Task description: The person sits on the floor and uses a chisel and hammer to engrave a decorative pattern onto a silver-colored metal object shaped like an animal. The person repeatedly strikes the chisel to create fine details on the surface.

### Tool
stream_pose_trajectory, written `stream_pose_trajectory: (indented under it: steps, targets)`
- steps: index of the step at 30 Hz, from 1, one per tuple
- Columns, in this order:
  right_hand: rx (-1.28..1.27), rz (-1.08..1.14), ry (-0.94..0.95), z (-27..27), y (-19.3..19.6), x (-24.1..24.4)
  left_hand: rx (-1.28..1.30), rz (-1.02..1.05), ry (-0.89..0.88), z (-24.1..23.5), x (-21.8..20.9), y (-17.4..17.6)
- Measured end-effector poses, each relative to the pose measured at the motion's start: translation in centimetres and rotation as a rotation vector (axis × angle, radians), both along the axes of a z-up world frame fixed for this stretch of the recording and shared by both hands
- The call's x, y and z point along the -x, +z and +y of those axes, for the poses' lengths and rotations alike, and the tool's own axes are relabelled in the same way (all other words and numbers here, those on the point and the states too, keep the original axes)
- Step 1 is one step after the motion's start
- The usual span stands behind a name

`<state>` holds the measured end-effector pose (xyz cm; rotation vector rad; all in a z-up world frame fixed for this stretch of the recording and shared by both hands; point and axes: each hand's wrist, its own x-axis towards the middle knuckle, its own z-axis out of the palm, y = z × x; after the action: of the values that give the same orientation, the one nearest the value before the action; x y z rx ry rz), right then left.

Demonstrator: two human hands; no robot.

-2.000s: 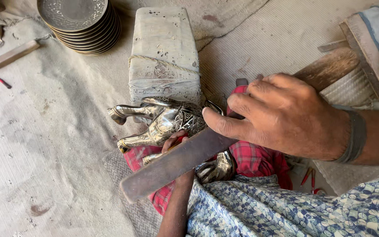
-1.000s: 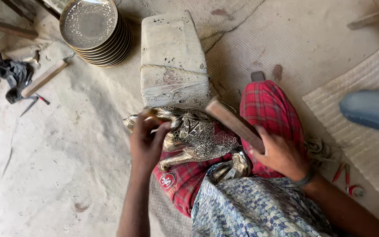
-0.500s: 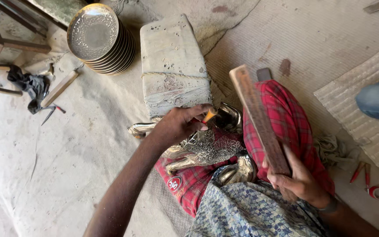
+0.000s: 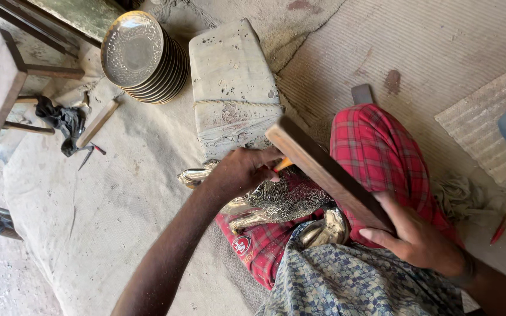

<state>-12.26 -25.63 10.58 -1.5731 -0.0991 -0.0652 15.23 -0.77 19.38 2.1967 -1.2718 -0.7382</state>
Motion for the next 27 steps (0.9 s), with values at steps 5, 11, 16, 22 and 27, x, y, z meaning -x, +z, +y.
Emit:
stream_pose_trajectory:
  steps: [5,11,16,22,27]
  targets:
    - [0.036,0.507,-0.016,0.3,-1.8,1.2,-0.15,0.04,-0.035,-0.2,-0.1,0.0]
    - [-0.022,0.432,0.044,0.7,-1.8,0.0,-0.092,0.032,-0.016,-0.4,0.1,0.4]
    - [0.043,0.014,-0.017,0.5,-1.1,-0.1,-0.18,0.047,-0.001,-0.5,0.1,0.7]
    - [0.119,0.373,-0.175,1.2,-1.4,0.3,-0.233,0.045,-0.011,-0.6,0.1,0.6]
    - [-0.154,0.357,0.023,1.9,-2.3,0.2,-0.21,0.029,-0.009,-0.3,0.4,0.6]
